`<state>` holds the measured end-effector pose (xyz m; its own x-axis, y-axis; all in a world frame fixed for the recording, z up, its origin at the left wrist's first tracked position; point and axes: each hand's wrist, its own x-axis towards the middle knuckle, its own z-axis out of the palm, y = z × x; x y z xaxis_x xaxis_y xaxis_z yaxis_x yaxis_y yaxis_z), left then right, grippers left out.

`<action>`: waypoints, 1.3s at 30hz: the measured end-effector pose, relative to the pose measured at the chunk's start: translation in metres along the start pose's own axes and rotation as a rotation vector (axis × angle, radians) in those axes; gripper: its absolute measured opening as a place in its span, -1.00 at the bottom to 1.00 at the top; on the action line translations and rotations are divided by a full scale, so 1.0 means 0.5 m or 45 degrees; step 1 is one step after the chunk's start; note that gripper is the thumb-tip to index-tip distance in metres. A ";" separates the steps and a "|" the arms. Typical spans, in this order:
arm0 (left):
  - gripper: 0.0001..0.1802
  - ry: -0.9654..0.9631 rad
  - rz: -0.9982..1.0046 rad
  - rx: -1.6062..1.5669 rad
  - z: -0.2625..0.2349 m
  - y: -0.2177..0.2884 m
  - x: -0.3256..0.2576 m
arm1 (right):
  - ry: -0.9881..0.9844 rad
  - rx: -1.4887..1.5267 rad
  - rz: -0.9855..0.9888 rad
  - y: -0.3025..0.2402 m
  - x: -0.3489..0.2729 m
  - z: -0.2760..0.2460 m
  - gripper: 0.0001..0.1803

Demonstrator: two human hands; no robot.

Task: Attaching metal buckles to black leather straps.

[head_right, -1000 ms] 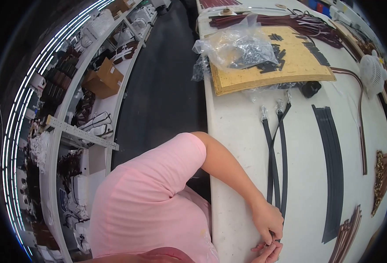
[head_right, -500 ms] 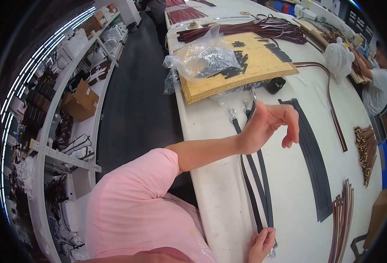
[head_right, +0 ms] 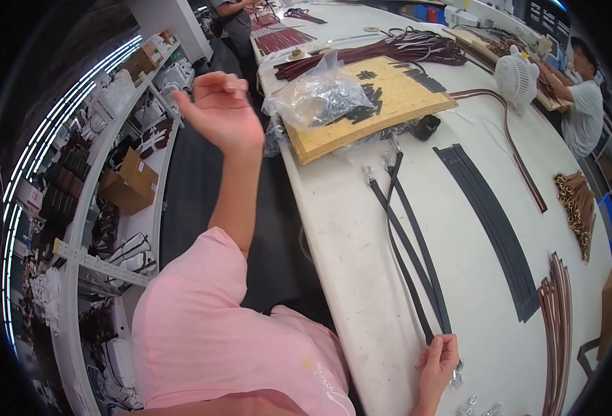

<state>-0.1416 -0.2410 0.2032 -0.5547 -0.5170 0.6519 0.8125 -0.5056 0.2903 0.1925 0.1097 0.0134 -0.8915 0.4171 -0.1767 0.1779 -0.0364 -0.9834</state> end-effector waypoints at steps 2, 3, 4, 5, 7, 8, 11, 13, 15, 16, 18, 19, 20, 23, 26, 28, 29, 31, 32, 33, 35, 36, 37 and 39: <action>-0.32 0.053 0.143 0.301 -0.043 0.043 0.023 | -0.010 -0.126 0.006 -0.010 0.002 0.000 -0.79; -0.37 -0.012 0.081 0.348 -0.065 0.051 0.012 | 0.005 -0.149 0.014 -0.018 0.005 0.008 -0.81; -0.40 -0.087 0.002 0.452 -0.081 0.041 -0.011 | 0.011 -0.151 0.023 -0.021 0.009 0.013 -0.81; -0.44 -0.158 -0.079 0.555 -0.091 0.024 -0.043 | -0.009 -0.176 -0.012 -0.019 0.016 0.012 -0.80; -0.68 -0.433 -0.376 0.917 -0.088 -0.028 -0.112 | -0.010 -0.186 -0.052 -0.015 0.021 0.015 -0.79; -0.66 -0.626 -0.531 1.010 -0.082 -0.068 -0.137 | 0.003 -0.197 -0.048 -0.012 0.021 0.017 -0.79; -0.27 -1.253 -0.480 1.435 -0.066 -0.218 -0.164 | 0.049 -0.189 -0.081 -0.009 0.012 0.019 -0.78; -0.07 -1.345 -0.788 1.515 -0.007 -0.320 -0.135 | 0.077 -0.202 -0.043 -0.007 -0.006 0.018 -0.77; -0.10 -1.295 -0.811 1.643 0.013 -0.429 -0.058 | 0.075 -0.230 -0.055 -0.015 -0.005 0.022 -0.77; -0.33 -1.228 -0.867 1.641 -0.002 -0.471 0.000 | 0.048 -0.254 -0.060 -0.022 0.003 0.026 -0.77; -0.60 -1.140 -0.931 1.652 -0.009 -0.534 0.057 | 0.067 -0.277 -0.072 -0.023 0.011 0.024 -0.77; -0.65 -1.115 -0.937 1.668 -0.010 -0.559 0.067 | 0.073 -0.281 -0.062 -0.023 0.008 0.024 -0.77; -0.66 -1.042 -0.944 1.616 -0.031 -0.577 0.093 | 0.052 -0.288 -0.068 -0.029 0.012 0.027 -0.77; -0.59 -0.972 -0.834 1.584 -0.035 -0.623 0.038 | 0.113 -0.299 -0.046 -0.020 0.017 0.022 -0.77; -0.14 -1.362 -0.811 1.497 0.009 -0.608 -0.086 | 0.144 -0.362 -0.008 -0.022 0.009 0.018 -0.77; -0.09 -1.576 -0.939 1.330 0.064 -0.545 -0.184 | 0.157 -0.296 0.016 -0.019 0.004 0.015 -0.77; -0.10 -1.624 -0.944 1.256 0.070 -0.527 -0.226 | 0.145 -0.303 0.014 -0.030 0.013 0.020 -0.76; -0.13 -1.718 -1.000 1.094 0.088 -0.483 -0.318 | 0.102 -0.307 0.013 -0.039 0.013 0.025 -0.74; -0.15 -1.784 -1.043 0.996 0.105 -0.464 -0.365 | 0.089 -0.294 0.012 -0.037 0.014 0.024 -0.73; -0.19 -1.801 -1.135 0.894 0.136 -0.422 -0.418 | 0.144 -0.289 0.027 -0.036 0.013 0.025 -0.73; -0.29 -1.883 -1.190 0.708 0.172 -0.367 -0.501 | 0.107 -0.357 0.005 -0.036 0.010 0.021 -0.74; -0.36 -1.934 -1.208 0.627 0.188 -0.335 -0.534 | 0.156 -0.350 0.026 -0.022 0.017 0.020 -0.74; -0.45 -2.000 -1.199 0.560 0.203 -0.293 -0.557 | 0.175 -0.423 -0.161 -0.006 0.019 0.018 -0.74; -0.62 -2.053 -1.119 0.412 0.205 -0.224 -0.607 | 0.223 -0.501 -0.341 0.004 0.010 0.013 -0.75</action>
<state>-0.0456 0.0434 0.0448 -0.2550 0.9544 0.1552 0.5295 0.0035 0.8483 0.1856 0.1058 0.0101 -0.8499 0.5124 0.1226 0.1262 0.4240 -0.8968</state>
